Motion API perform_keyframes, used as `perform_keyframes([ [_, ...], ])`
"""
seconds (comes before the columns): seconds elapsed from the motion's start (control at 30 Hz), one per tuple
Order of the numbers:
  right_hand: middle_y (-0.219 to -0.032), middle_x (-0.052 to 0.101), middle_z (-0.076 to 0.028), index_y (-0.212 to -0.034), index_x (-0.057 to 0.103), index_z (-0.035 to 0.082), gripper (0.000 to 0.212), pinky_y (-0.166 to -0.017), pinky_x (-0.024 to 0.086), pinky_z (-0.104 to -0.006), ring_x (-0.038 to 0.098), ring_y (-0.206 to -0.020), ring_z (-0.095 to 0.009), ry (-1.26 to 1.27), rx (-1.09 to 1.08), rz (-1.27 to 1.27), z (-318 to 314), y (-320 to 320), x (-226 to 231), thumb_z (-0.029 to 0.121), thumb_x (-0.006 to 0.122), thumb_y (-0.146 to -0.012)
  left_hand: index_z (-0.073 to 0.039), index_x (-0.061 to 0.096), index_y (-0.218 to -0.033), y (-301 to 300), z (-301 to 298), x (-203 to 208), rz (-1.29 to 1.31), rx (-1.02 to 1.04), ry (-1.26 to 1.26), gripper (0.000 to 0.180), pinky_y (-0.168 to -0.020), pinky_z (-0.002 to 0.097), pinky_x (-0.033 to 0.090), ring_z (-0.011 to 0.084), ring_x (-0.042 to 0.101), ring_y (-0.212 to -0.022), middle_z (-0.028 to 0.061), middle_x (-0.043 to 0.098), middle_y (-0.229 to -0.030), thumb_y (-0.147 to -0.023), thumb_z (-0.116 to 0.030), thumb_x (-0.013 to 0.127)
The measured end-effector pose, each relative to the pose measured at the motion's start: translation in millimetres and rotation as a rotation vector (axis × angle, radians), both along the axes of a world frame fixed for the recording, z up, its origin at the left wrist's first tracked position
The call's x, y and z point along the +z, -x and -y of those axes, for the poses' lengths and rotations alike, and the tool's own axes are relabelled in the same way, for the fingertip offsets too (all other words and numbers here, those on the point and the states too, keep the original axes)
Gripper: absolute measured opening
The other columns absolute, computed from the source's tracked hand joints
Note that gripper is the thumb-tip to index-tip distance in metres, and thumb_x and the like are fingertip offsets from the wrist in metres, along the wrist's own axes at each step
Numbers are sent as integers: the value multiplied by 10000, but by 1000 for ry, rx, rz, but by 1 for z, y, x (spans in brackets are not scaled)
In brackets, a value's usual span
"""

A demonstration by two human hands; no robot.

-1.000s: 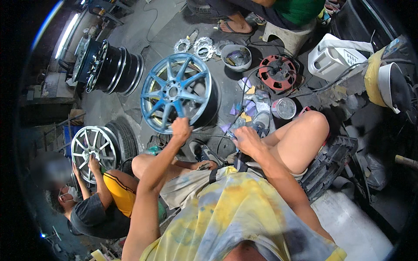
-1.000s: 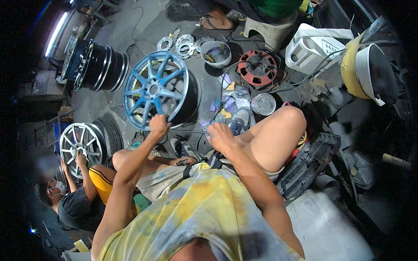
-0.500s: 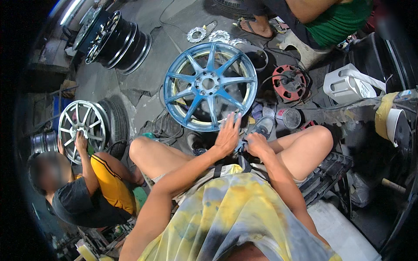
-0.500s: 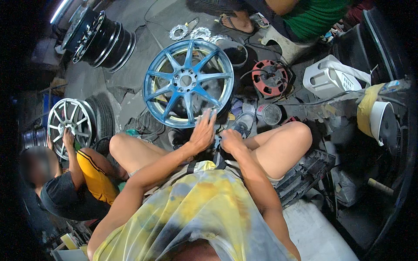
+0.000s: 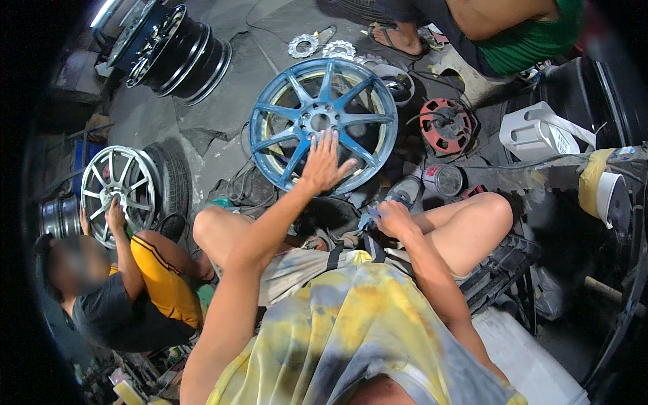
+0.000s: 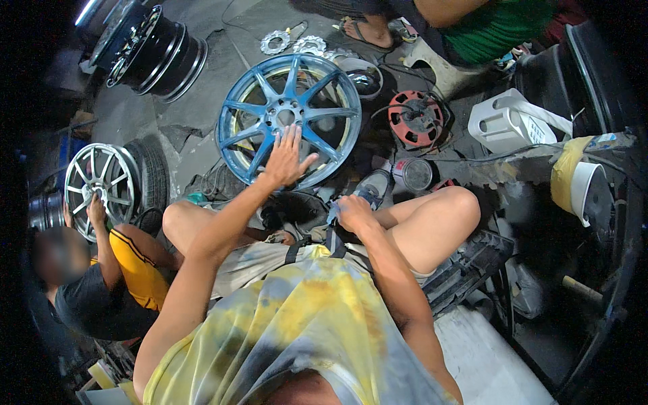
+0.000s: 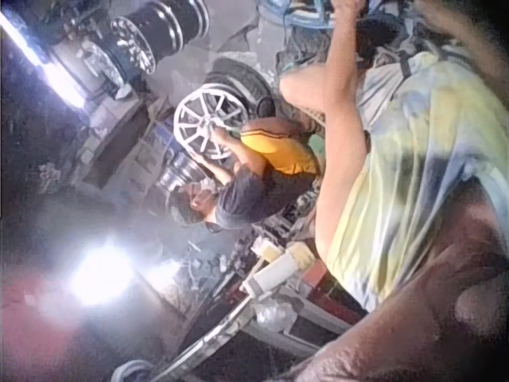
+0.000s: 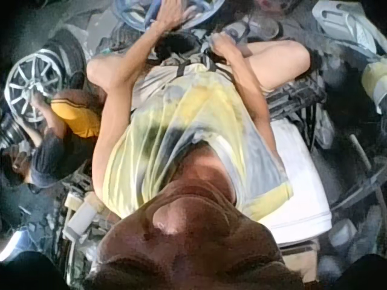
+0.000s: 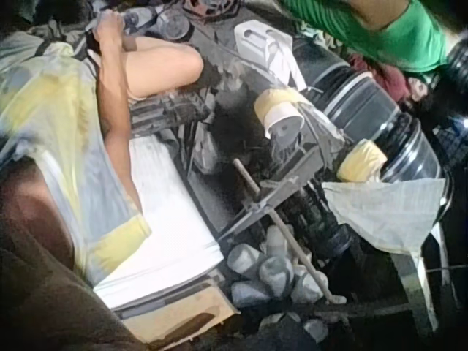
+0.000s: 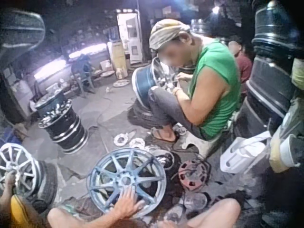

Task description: The person sits on the floor and uses a sanding block to manually sand the surface of a blue car wheel rim. They rotate the wheel to access different spokes and the outer lip, applying consistent pressure to smooth the metal surface.

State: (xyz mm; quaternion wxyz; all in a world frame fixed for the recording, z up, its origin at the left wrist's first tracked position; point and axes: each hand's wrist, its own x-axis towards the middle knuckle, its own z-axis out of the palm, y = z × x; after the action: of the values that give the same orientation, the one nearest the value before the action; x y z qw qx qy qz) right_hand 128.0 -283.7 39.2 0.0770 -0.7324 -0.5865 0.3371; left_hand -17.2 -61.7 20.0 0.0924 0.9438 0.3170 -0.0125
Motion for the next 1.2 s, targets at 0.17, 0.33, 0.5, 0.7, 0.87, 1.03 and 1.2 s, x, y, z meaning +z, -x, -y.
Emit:
perform_keyframes([
  [0.17,-971,738,-263,-926,750,8,210,-851,576,-527,716,-968,-440,113,-22,12,1,-6,-1,199,679,-879,145,311,-1543,-17,46,9,157,-252,42,966,-1286,518,139,480,162,-1563,359,212,-1648,-1012,-649,456],
  [0.33,-957,735,-267,-930,748,5,219,-842,576,-535,716,-948,-448,83,13,-10,4,-3,-15,208,686,-879,84,331,-1568,-4,17,2,121,-154,41,846,-1292,498,140,365,193,-1585,257,220,-1690,-1052,-582,421],
  [0.5,-986,734,-259,-950,764,17,217,-872,564,-531,696,-996,-458,126,-8,-20,-1,-3,-2,216,713,-881,107,295,-1565,-17,2,-1,20,206,76,858,-1275,533,168,427,224,-1561,308,299,-1639,-1054,-568,437],
  [0.7,-932,730,-265,-895,743,5,227,-822,566,-553,706,-926,-464,45,-19,0,6,-4,-13,227,694,-891,79,289,-1584,-35,29,-4,175,-103,70,831,-1279,539,138,411,210,-1570,275,245,-1675,-1054,-541,449],
  [0.87,-919,728,-261,-873,746,15,212,-811,562,-559,702,-910,-472,44,-4,-30,12,-6,-31,221,698,-889,66,311,-1579,4,-7,-16,64,127,32,805,-1266,576,154,421,224,-1564,270,253,-1673,-1043,-508,485],
  [1.03,-960,706,-242,-935,741,19,160,-785,551,-542,691,-899,-460,-271,-98,-108,-10,-9,14,167,688,-907,97,337,-1555,29,-15,5,-31,343,-47,1008,-1229,607,223,444,214,-1556,292,252,-1664,-927,-652,586],
  [1.2,-1043,647,-207,-1089,727,23,185,-773,549,-501,669,-910,-440,-503,-215,-39,-95,-15,49,112,666,-939,159,321,-1520,20,-12,49,-224,501,290,1182,-1087,568,447,461,447,-1406,364,410,-1507,-833,-731,682],
])
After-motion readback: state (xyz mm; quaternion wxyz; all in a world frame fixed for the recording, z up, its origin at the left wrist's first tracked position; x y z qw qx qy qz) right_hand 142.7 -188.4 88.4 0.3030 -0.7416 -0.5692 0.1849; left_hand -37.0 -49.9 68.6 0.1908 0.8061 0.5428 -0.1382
